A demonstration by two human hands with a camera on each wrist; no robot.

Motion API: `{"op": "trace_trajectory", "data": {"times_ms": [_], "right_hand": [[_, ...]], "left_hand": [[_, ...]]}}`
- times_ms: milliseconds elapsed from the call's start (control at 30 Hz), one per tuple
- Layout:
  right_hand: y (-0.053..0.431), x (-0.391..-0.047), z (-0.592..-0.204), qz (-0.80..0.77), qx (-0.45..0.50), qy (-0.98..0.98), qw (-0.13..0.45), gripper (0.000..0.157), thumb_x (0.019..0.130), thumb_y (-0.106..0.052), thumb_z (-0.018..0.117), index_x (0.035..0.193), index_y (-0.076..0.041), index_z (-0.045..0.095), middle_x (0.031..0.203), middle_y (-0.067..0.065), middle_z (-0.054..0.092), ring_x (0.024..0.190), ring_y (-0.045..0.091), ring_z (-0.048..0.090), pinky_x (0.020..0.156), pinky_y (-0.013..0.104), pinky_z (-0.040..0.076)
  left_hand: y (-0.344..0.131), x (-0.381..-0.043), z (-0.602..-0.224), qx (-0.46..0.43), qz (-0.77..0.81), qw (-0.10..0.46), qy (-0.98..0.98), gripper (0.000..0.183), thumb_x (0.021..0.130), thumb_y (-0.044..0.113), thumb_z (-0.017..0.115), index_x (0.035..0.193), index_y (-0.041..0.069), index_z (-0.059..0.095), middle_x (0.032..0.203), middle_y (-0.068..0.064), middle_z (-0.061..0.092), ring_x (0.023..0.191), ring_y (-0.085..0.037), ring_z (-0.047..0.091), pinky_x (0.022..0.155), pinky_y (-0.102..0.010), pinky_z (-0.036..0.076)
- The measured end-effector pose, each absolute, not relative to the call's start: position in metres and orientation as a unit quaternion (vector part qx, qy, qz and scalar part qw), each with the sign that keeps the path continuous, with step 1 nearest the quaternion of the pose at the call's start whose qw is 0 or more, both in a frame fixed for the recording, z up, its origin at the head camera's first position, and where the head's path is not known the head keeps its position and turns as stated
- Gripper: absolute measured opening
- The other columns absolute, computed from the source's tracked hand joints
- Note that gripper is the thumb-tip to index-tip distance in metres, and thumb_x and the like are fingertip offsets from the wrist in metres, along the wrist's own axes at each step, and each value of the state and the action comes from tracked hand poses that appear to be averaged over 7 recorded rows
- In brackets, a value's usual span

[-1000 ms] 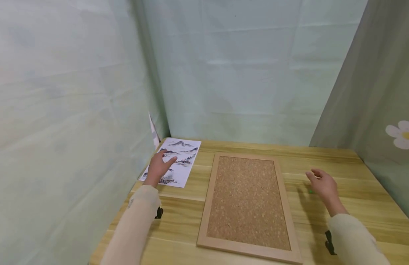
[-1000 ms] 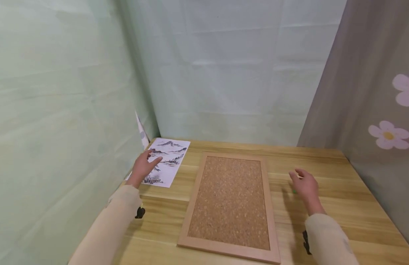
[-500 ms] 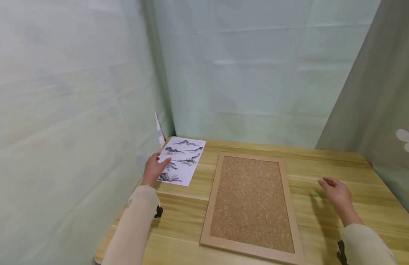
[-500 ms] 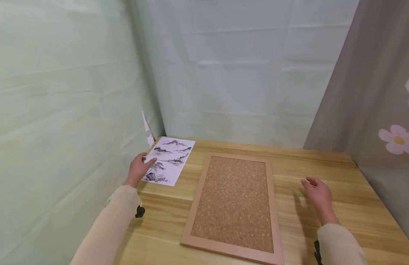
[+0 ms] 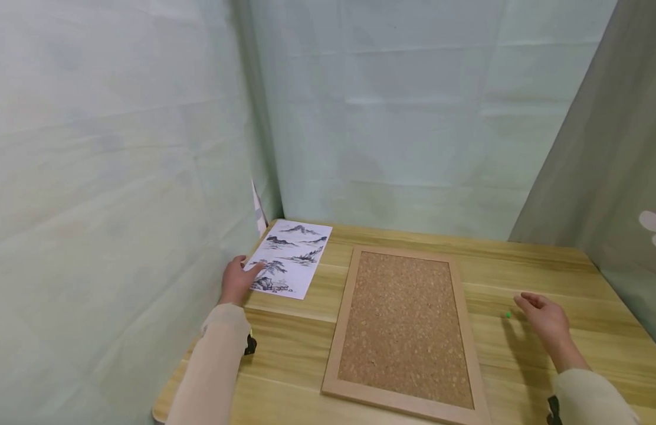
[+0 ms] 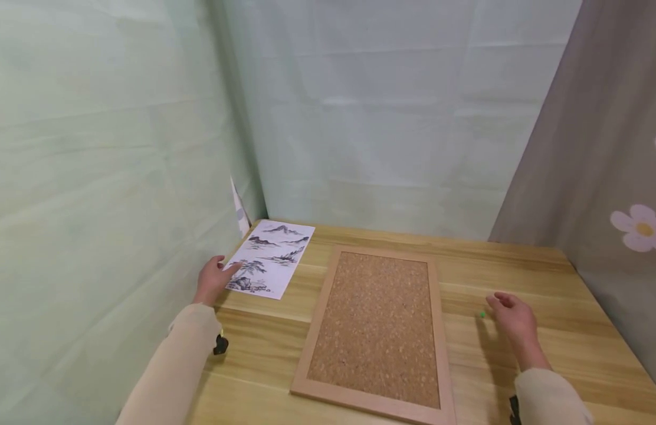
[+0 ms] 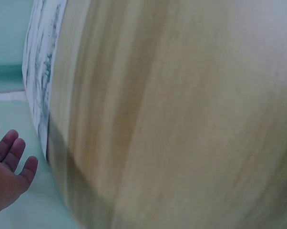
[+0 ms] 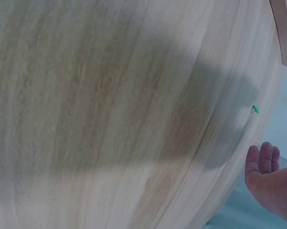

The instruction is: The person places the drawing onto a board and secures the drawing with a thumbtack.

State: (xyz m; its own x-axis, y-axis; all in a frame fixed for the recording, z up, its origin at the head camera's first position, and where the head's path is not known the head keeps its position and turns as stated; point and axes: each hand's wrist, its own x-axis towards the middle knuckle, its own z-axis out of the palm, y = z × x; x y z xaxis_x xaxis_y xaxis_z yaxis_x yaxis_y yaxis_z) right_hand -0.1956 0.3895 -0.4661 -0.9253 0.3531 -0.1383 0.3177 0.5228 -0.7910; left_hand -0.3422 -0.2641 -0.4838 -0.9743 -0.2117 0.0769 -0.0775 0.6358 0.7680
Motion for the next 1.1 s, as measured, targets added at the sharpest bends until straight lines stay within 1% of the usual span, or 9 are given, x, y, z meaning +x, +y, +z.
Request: {"op": "trace_trajectory", "data": {"times_ms": [267, 467, 667, 833, 900, 933, 1100], "right_hand": [[0.387, -0.193, -0.471, 0.458, -0.188, -0.869, 0.022, 0.072, 0.103, -0.048, 0.041, 0.144, 0.011, 0.037, 0.146, 0.036, 0.036, 0.13, 0.053, 0.037, 0.101, 0.06, 0.037], [0.384, -0.194, -0.472, 0.471, -0.2, -0.859, 0.018, 0.072, 0.103, -0.047, 0.042, 0.145, 0.011, 0.036, 0.147, 0.035, 0.035, 0.131, 0.05, 0.037, 0.102, 0.058, 0.037], [0.382, -0.195, -0.473, 0.498, -0.213, -0.84, 0.011, 0.075, 0.102, -0.049, 0.043, 0.147, 0.01, 0.034, 0.15, 0.034, 0.031, 0.135, 0.049, 0.033, 0.106, 0.058, 0.034], [0.384, -0.196, -0.475, 0.504, -0.223, -0.835, -0.007, 0.077, 0.102, -0.051, 0.041, 0.148, 0.01, 0.031, 0.152, 0.035, 0.026, 0.139, 0.051, 0.026, 0.11, 0.061, 0.027], [0.385, -0.197, -0.477, 0.508, -0.227, -0.831, -0.012, 0.076, 0.103, -0.05, 0.04, 0.149, 0.009, 0.031, 0.153, 0.035, 0.024, 0.139, 0.051, 0.024, 0.11, 0.061, 0.026], [0.386, -0.196, -0.478, 0.511, -0.228, -0.828, -0.014, 0.075, 0.103, -0.049, 0.04, 0.149, 0.009, 0.03, 0.153, 0.034, 0.024, 0.14, 0.051, 0.024, 0.11, 0.061, 0.026], [0.387, -0.194, -0.486, 0.525, -0.21, -0.825, -0.022, 0.073, 0.104, -0.046, 0.041, 0.15, 0.009, 0.029, 0.153, 0.033, 0.027, 0.136, 0.047, 0.033, 0.105, 0.054, 0.038]], "left_hand": [[-0.269, -0.337, -0.489, 0.099, -0.421, 0.089, -0.897, 0.072, 0.095, 0.031, 0.065, 0.144, -0.013, 0.036, 0.134, -0.037, 0.046, 0.124, -0.049, 0.045, 0.107, -0.056, 0.033], [-0.274, -0.339, -0.496, 0.112, -0.422, 0.085, -0.896, 0.073, 0.096, 0.033, 0.064, 0.144, -0.013, 0.035, 0.134, -0.037, 0.045, 0.124, -0.048, 0.045, 0.107, -0.055, 0.033], [-0.277, -0.338, -0.498, 0.124, -0.429, 0.08, -0.891, 0.07, 0.096, 0.029, 0.064, 0.144, -0.013, 0.035, 0.134, -0.037, 0.045, 0.125, -0.048, 0.044, 0.105, -0.056, 0.034], [-0.277, -0.341, -0.5, 0.134, -0.422, 0.081, -0.893, 0.068, 0.095, 0.027, 0.064, 0.143, -0.013, 0.037, 0.13, -0.037, 0.049, 0.121, -0.048, 0.047, 0.103, -0.055, 0.035], [-0.278, -0.342, -0.501, 0.135, -0.415, 0.079, -0.896, 0.069, 0.094, 0.027, 0.065, 0.142, -0.014, 0.037, 0.129, -0.037, 0.049, 0.12, -0.049, 0.047, 0.103, -0.056, 0.036], [-0.277, -0.344, -0.503, 0.134, -0.41, 0.077, -0.899, 0.069, 0.094, 0.027, 0.066, 0.142, -0.014, 0.038, 0.129, -0.037, 0.049, 0.121, -0.049, 0.047, 0.103, -0.056, 0.036], [-0.281, -0.353, -0.511, 0.143, -0.369, 0.072, -0.916, 0.068, 0.092, 0.028, 0.067, 0.137, -0.016, 0.044, 0.131, -0.036, 0.05, 0.123, -0.05, 0.046, 0.103, -0.056, 0.036]]}}
